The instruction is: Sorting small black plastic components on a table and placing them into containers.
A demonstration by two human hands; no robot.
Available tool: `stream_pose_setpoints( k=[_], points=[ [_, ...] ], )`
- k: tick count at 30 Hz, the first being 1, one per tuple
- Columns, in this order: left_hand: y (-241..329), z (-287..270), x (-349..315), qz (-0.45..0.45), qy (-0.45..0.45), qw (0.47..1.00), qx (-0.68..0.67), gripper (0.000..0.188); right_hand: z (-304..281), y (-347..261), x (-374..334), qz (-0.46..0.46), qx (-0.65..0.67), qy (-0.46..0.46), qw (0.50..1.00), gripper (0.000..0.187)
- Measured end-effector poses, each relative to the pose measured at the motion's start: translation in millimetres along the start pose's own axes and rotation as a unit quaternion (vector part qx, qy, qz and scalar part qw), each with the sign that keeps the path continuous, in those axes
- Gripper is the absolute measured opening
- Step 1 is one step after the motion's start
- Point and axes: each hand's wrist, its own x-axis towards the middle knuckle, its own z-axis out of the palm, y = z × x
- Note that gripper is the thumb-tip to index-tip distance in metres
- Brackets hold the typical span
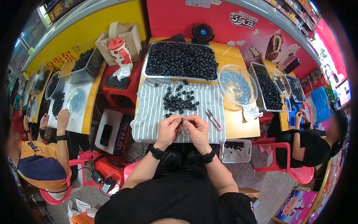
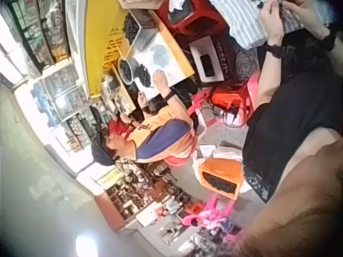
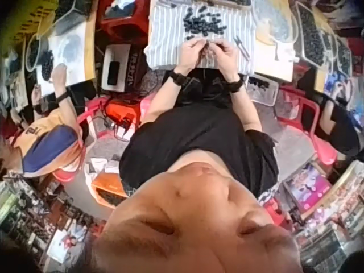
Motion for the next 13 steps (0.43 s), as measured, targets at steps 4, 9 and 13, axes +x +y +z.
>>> stream_pose_setpoints(
  k=[4, 9, 13],
  points=[
    [-1, -1, 0, 0.019, -0.017, 0.999, 0.035, 0.019, 0, 1, 1, -0.005, 0.018, -0.006, 1.0, 0.007],
    [-1, -1, -3, 0.005, -0.009, 1.0, 0.007, 0.019, -1, 3, 2, -0.009, 0.039, -0.015, 0.999, 0.005],
    [-7, -8, -1, 0.016, -0.014, 1.0, -0.004, 0.02, -12, 15, 1, 0.047, 0.091, -0.035, 0.994, 0.012]
  ],
)
